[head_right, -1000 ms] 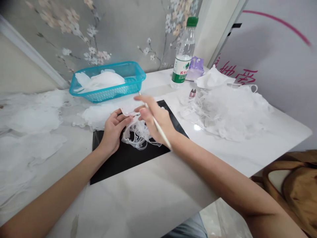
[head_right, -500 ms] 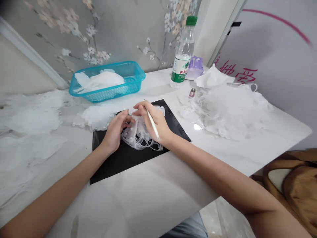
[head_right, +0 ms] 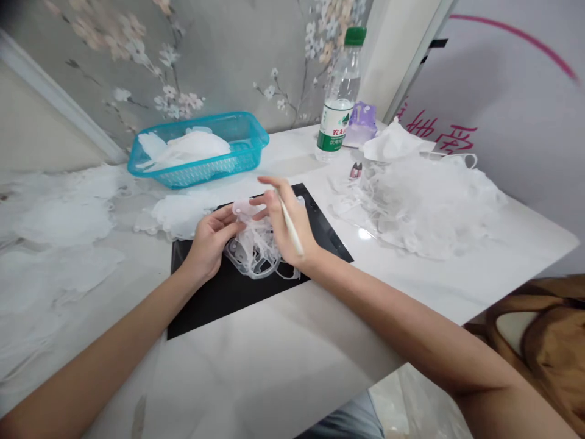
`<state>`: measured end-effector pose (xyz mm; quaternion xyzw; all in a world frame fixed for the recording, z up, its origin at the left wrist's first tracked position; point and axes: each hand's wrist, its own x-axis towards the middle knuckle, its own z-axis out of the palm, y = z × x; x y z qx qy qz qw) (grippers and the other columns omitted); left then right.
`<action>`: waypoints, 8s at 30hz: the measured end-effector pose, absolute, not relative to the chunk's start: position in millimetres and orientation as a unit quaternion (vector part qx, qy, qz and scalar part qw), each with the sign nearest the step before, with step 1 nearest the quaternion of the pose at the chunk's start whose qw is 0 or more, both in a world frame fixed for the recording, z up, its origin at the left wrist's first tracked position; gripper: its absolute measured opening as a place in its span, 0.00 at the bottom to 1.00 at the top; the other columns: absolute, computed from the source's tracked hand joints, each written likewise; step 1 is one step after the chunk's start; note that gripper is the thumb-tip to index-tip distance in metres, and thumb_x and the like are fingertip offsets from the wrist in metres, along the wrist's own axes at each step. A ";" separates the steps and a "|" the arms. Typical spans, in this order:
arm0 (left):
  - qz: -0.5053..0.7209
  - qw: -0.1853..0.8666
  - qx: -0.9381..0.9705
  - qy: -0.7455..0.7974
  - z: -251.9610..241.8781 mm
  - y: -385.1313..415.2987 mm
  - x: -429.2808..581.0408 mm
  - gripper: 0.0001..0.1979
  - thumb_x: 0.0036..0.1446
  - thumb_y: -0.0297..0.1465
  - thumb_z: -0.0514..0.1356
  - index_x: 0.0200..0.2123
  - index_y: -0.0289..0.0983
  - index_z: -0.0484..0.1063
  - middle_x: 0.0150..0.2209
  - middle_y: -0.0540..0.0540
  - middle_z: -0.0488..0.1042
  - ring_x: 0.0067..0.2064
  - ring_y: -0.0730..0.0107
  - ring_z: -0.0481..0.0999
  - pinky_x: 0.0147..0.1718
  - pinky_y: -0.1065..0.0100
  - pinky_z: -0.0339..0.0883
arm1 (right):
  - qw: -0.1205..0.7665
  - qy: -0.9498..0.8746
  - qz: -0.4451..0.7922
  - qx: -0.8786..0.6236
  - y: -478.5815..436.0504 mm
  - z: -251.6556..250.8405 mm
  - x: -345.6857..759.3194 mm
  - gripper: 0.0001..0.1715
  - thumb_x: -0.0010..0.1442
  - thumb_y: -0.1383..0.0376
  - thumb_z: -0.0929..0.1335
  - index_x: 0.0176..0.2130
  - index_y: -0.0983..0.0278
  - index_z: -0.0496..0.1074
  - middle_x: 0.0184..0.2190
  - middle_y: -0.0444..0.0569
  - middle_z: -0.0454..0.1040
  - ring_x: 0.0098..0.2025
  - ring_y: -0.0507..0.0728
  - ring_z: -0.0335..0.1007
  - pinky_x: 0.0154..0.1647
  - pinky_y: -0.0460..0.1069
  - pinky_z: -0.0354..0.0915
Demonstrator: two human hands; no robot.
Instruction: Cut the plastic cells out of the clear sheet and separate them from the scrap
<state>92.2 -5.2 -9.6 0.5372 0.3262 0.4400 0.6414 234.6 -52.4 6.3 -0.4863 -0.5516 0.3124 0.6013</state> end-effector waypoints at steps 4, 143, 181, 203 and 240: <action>0.419 0.661 0.538 0.312 -7.5 -5.3 92.9 0.20 0.45 0.26 0.64 0.45 0.35 0.75 0.44 0.44 0.78 0.45 0.61 0.76 0.44 0.66 0.68 | 0.624 -0.543 0.291 -0.480 -48.2 12.5 244.9 0.25 0.65 0.47 0.55 0.54 0.57 0.56 0.34 0.45 0.75 0.25 0.51 0.70 0.30 0.49 0.66; 0.335 0.644 0.654 0.214 -9.3 -3.0 84.0 0.09 0.44 0.25 0.52 0.16 0.35 0.54 0.22 0.51 0.58 0.27 0.74 0.56 0.27 0.67 0.48 | 0.765 -0.427 0.183 -0.445 -31.7 23.9 274.6 0.13 0.52 0.70 0.68 0.29 0.60 0.57 0.24 0.39 0.56 0.24 0.49 0.51 0.25 0.47 0.50; 0.325 0.584 0.690 0.277 2.1 -13.9 91.4 0.17 0.58 0.35 0.54 0.19 0.36 0.59 0.20 0.53 0.57 0.22 0.78 0.54 0.22 0.70 0.48 | 0.633 -0.512 0.399 -0.421 -38.5 18.6 255.7 0.24 0.46 0.63 0.75 0.28 0.59 0.55 0.24 0.38 0.66 0.28 0.49 0.66 0.26 0.45 0.63; 0.336 0.622 0.655 0.267 -2.3 -11.7 90.9 0.13 0.60 0.38 0.54 0.26 0.36 0.65 0.21 0.53 0.61 0.22 0.78 0.55 0.20 0.71 0.46 | 0.611 -0.519 0.461 -0.381 -41.0 26.0 258.5 0.21 0.51 0.65 0.72 0.29 0.60 0.54 0.29 0.41 0.73 0.27 0.48 0.68 0.25 0.44 0.63; 0.287 0.133 0.943 0.106 -5.1 -36.0 94.3 0.13 0.42 0.23 0.52 0.14 0.36 0.48 0.14 0.55 0.52 0.19 0.78 0.50 0.19 0.69 0.44 | 0.804 -0.252 0.246 -0.479 -13.5 1.9 299.6 0.22 0.43 0.69 0.72 0.25 0.58 0.54 0.22 0.38 0.66 0.25 0.52 0.65 0.27 0.49 0.64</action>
